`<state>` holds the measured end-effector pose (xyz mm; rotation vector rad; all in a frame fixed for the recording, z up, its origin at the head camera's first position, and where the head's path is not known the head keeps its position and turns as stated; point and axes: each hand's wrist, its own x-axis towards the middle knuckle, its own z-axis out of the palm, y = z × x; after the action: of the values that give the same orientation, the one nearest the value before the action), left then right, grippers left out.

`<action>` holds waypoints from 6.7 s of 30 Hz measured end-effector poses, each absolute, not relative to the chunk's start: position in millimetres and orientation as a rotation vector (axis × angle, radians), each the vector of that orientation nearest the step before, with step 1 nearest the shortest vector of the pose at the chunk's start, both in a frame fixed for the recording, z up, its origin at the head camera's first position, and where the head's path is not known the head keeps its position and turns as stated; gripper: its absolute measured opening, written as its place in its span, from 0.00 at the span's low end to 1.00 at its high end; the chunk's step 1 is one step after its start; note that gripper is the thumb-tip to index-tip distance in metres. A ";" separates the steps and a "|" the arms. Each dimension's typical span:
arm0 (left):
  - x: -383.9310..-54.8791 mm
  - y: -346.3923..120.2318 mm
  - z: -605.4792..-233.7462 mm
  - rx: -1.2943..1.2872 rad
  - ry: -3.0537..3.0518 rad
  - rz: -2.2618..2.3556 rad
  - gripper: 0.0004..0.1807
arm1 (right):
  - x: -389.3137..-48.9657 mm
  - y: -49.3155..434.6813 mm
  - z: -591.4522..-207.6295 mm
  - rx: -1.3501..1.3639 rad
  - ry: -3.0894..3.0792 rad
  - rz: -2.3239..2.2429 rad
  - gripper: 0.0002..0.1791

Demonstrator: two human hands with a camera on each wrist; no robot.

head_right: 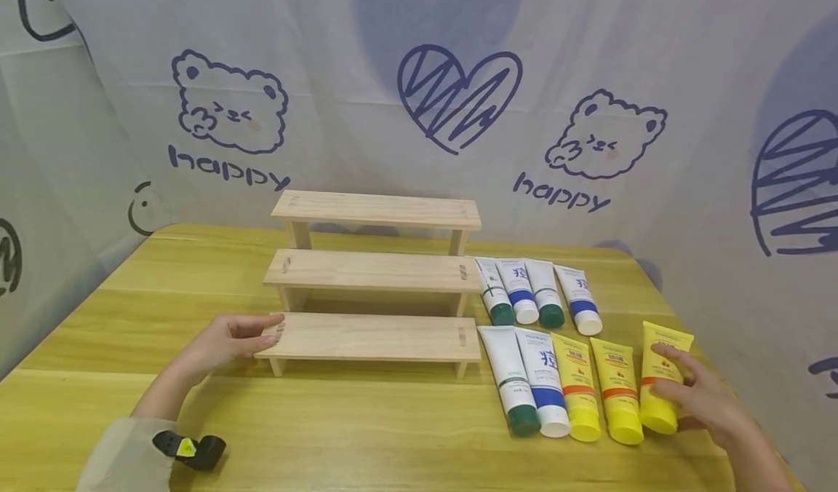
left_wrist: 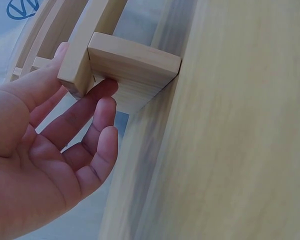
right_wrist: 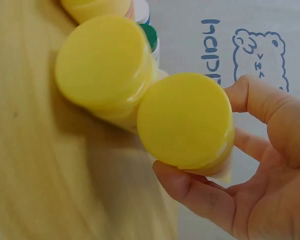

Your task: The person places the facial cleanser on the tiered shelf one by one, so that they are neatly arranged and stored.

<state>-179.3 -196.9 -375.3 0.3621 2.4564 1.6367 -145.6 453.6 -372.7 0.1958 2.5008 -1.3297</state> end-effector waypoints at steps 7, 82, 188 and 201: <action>-180.0 -196.7 -374.7 0.369 2.459 1.626 0.26 | -144.9 440.6 -366.8 0.098 2.654 -1.439 0.33; -180.1 -201.2 -381.5 0.397 2.422 1.662 0.26 | -228.5 199.7 -298.6 -0.717 2.408 -2.443 0.38; -185.5 -204.1 -383.6 0.396 2.370 1.654 0.27 | -298.3 42.6 -273.0 -0.954 2.584 -2.104 0.26; -186.2 -204.5 -384.3 0.419 2.370 1.655 0.27 | -291.7 26.5 -264.6 -0.972 2.340 -1.995 0.29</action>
<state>-186.2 -204.5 -384.3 0.4194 2.3700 1.6546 -291.7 26.5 -264.6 -0.9720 2.3404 -1.9949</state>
